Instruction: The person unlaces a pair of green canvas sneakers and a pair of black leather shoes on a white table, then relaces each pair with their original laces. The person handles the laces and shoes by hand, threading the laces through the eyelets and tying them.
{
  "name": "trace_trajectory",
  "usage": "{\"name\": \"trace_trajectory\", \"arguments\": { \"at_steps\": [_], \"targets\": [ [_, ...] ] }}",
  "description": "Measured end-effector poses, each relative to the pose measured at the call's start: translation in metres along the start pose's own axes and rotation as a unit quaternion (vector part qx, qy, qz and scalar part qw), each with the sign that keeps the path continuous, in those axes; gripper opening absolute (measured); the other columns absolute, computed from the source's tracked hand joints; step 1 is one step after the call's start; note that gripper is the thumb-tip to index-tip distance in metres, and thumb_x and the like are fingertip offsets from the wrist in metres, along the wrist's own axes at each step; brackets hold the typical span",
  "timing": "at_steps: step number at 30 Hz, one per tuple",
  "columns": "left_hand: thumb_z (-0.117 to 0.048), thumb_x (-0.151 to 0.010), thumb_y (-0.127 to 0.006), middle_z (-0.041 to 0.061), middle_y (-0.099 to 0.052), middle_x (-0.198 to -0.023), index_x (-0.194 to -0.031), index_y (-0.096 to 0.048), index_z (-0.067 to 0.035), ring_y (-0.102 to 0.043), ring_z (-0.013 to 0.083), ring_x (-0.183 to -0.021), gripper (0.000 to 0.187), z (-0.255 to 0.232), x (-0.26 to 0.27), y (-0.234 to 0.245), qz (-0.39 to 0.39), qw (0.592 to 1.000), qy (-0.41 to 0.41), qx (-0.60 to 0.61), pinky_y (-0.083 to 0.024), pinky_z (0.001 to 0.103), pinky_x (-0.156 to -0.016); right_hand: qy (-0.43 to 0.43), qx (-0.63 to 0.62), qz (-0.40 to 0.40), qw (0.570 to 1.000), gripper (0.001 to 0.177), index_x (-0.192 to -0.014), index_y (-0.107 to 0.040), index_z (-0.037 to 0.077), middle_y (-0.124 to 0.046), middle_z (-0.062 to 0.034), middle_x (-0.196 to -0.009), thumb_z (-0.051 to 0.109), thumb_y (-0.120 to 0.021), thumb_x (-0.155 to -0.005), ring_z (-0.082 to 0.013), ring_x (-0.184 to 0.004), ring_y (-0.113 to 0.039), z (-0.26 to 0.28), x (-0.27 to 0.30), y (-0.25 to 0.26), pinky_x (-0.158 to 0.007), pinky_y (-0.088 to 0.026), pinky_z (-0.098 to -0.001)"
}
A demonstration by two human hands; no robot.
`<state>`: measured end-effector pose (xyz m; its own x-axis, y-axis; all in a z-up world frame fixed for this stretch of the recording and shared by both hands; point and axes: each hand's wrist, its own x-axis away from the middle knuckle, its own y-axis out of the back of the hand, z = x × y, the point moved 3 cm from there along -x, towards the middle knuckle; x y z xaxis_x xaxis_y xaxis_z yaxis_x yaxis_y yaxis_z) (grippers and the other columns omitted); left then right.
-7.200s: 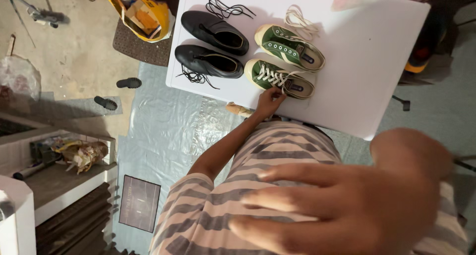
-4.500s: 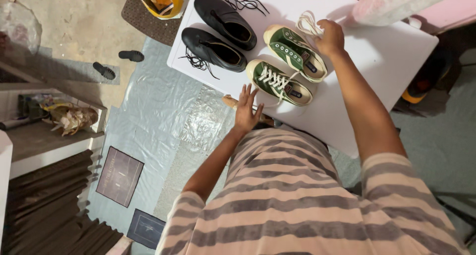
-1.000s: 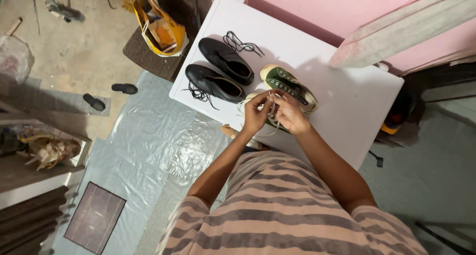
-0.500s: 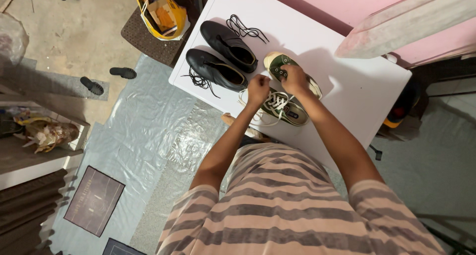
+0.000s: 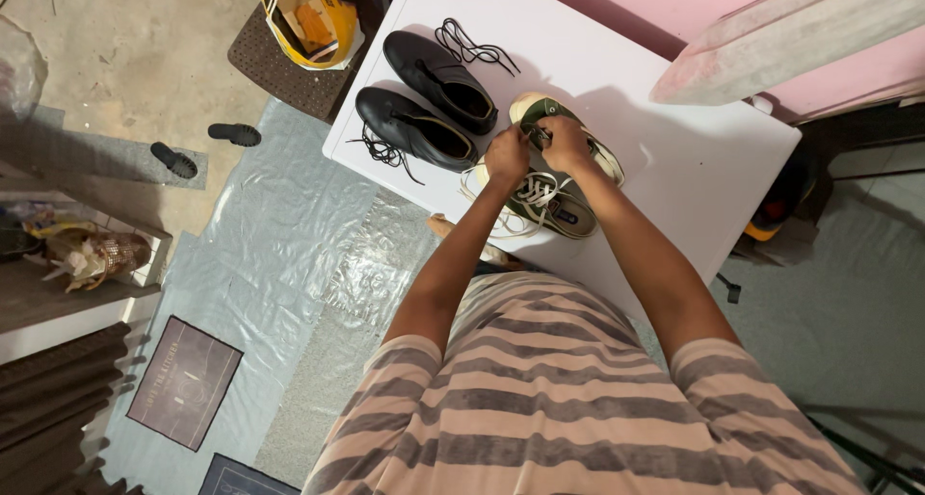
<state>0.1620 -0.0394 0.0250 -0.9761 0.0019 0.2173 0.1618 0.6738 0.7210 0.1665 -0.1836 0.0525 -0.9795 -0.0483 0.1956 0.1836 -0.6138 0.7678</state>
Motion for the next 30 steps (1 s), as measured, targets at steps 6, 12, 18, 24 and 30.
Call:
{"name": "trace_trajectory", "arguments": {
  "at_steps": [6,12,18,24,30],
  "targets": [
    [-0.012,-0.090,-0.065,0.019,-0.072,-0.103,-0.100,-0.065,-0.003,-0.070,0.0381,-0.098,0.013,0.003,-0.016,-0.012,0.008,0.995,-0.076,-0.060,-0.056,0.048,-0.084,0.026,0.021,0.015,0.999,0.041,-0.114,-0.075,0.006,-0.073,-0.0221,-0.105,-0.002,-0.066,-0.075,-0.0394,-0.101,-0.069,-0.003,-0.002,0.001,-0.088,-0.055,-0.0457],
    [-0.004,-0.089,-0.062,0.021,-0.072,-0.101,-0.093,-0.065,-0.003,-0.069,0.0411,-0.096,0.005,0.006,-0.022,-0.016,-0.020,0.989,-0.143,-0.034,-0.055,0.050,-0.083,0.013,0.019,0.033,0.999,0.023,-0.111,-0.077,0.011,-0.074,-0.0189,-0.106,0.007,-0.061,-0.095,-0.0401,-0.099,-0.069,-0.004,-0.019,0.009,-0.089,-0.054,-0.0481],
    [-0.015,-0.092,-0.067,0.020,-0.073,-0.098,-0.102,-0.068,-0.007,-0.069,0.0418,-0.093,0.013,-0.001,-0.012,0.001,-0.021,0.988,-0.120,0.099,-0.054,0.050,-0.082,-0.089,-0.010,0.196,0.976,0.026,-0.114,-0.071,0.010,-0.074,-0.0181,-0.097,0.005,-0.060,-0.091,-0.0330,-0.081,-0.075,0.010,-0.031,0.027,-0.077,-0.061,-0.0438],
    [-0.024,-0.099,-0.058,0.020,-0.070,-0.106,-0.121,-0.065,-0.010,-0.067,0.0413,-0.095,0.027,-0.023,-0.004,0.023,0.013,0.992,-0.100,0.078,-0.053,0.049,-0.081,0.021,0.117,0.142,0.983,0.013,-0.095,-0.074,0.006,-0.072,-0.0153,-0.083,0.000,-0.067,-0.085,-0.0280,-0.073,-0.069,0.023,-0.036,0.037,-0.069,-0.056,-0.0441],
    [-0.032,-0.105,-0.059,0.019,-0.068,-0.111,-0.108,-0.073,-0.008,-0.068,0.0388,-0.099,0.028,-0.041,-0.004,0.028,-0.046,0.992,-0.087,0.082,-0.054,0.046,-0.087,0.106,0.011,-0.071,0.992,0.012,-0.098,-0.074,0.010,-0.073,-0.0125,-0.092,0.002,-0.070,-0.091,-0.0268,-0.082,-0.072,0.024,-0.037,0.084,-0.074,-0.056,-0.0425]
  ]
}}
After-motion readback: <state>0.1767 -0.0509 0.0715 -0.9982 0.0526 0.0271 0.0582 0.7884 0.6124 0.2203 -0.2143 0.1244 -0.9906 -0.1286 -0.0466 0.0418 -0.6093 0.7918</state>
